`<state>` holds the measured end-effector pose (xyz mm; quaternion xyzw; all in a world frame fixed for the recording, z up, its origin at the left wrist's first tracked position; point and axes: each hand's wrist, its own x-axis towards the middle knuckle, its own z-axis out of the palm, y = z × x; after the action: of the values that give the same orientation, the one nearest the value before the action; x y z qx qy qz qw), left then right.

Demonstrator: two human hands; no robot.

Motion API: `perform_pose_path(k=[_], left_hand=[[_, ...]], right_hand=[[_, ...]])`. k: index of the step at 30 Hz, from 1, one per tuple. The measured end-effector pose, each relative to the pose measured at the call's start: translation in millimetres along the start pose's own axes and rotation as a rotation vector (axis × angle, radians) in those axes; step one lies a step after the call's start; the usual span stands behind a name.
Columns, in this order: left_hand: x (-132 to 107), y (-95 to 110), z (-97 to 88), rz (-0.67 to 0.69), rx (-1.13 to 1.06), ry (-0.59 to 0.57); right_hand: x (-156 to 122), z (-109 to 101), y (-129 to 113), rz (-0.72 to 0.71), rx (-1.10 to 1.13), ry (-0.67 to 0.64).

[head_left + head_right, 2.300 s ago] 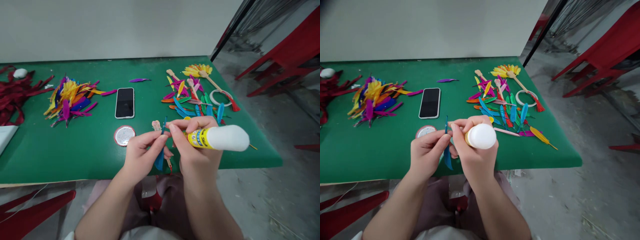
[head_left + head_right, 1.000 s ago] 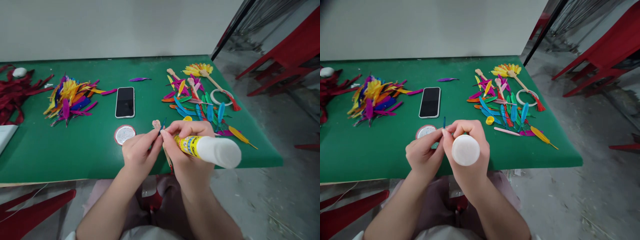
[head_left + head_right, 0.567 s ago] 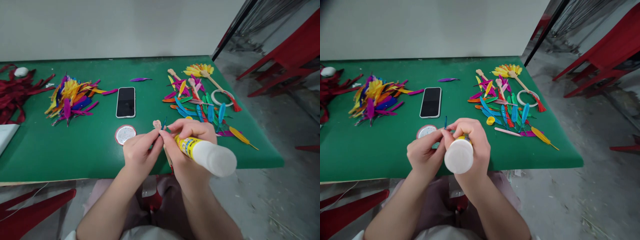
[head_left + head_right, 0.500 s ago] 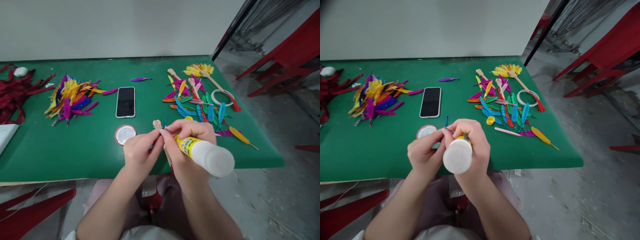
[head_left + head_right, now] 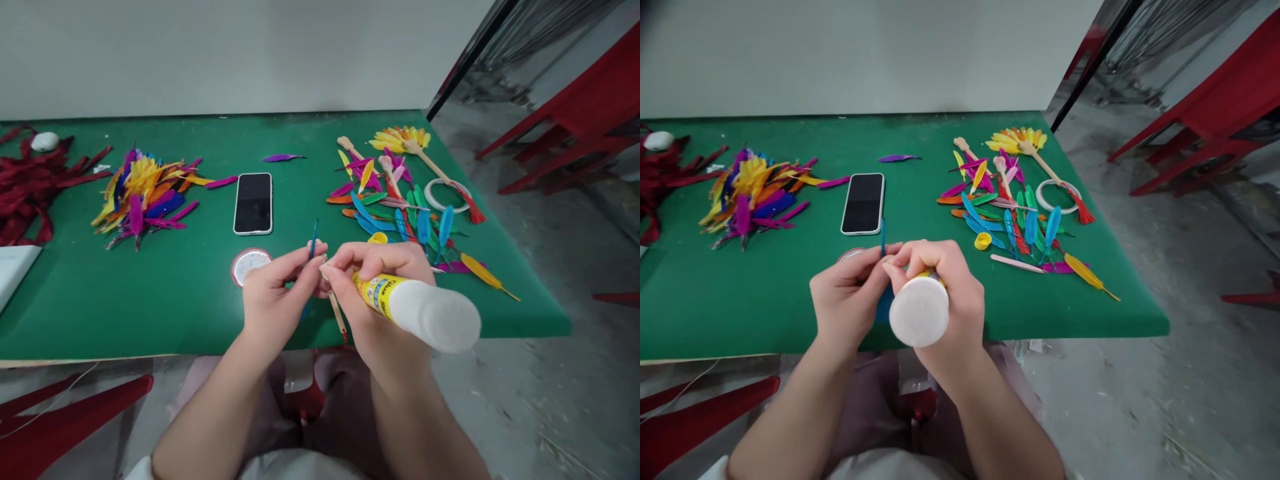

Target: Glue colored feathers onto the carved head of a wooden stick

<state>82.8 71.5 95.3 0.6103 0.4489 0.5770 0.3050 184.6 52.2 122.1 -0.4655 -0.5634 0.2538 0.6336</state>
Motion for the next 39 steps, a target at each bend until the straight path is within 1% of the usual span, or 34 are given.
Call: perform_pose_path(k=[3, 6, 10, 12, 14, 18, 20, 23, 26, 28, 29, 31, 33, 34, 36, 39], left_hand=[[0.8, -0.7, -0.4, -0.138, -0.177, -0.009], [1.0, 0.4, -0.7, -0.205, -0.280, -0.063], [0.9, 0.3, -0.2, -0.211, -0.379, -0.109], [1.1, -0.9, -0.8, -0.198, -0.452, -0.110], [1.6, -2.3, -2.6, -0.204, -0.479, -0.094], [3.6, -5.5, -8.3, -0.276, -0.404, -0.090], [4.4, -7.2, -10.4, -0.312, -0.384, -0.111], [5.2, -9.8, -11.8, -0.328, -0.394, -0.134], [6.5, -12.1, -12.8, -0.328, -0.388, -0.152], [7.7, -13.5, -14.0, -0.334, -0.375, -0.145], [8.3, -14.1, -14.6, -0.338, -0.367, -0.137], [8.8, -15.2, -15.3, -0.341, -0.342, -0.134], [8.1, -16.1, -15.0, -0.327, -0.312, -0.146], [7.5, -16.6, -14.6, -0.312, -0.297, -0.150], [6.0, -17.2, -13.6, -0.266, -0.267, -0.139], [5.0, -16.8, -13.2, -0.152, -0.159, -0.111]], right_hand=[[1.9, -0.1, -1.5, -0.011, -0.039, 0.062], [3.3, 0.1, -2.4, 0.007, -0.025, 0.119], [4.2, -1.8, -1.3, 0.047, -0.018, 0.130], [5.5, -4.3, 1.2, 0.054, -0.025, 0.123], [7.9, -7.4, 4.7, 0.093, -0.009, 0.089], [14.7, -11.6, 10.5, 0.257, -0.019, -0.056], [16.9, -12.0, 12.1, 0.298, -0.030, -0.080], [17.1, -11.4, 15.0, 0.328, -0.101, -0.101], [15.3, -9.5, 19.0, 0.338, -0.216, -0.205], [14.5, -7.5, 21.2, 0.324, -0.211, -0.254], [14.4, -6.6, 21.8, 0.316, -0.185, -0.257], [14.8, -5.4, 22.3, 0.305, -0.142, -0.218], [15.7, -6.2, 22.4, 0.313, -0.133, -0.182], [16.3, -7.4, 22.8, 0.325, -0.137, -0.186], [17.2, -11.3, 24.4, 0.353, -0.125, -0.251], [17.7, -18.2, 28.7, 0.339, 0.002, -0.408]])
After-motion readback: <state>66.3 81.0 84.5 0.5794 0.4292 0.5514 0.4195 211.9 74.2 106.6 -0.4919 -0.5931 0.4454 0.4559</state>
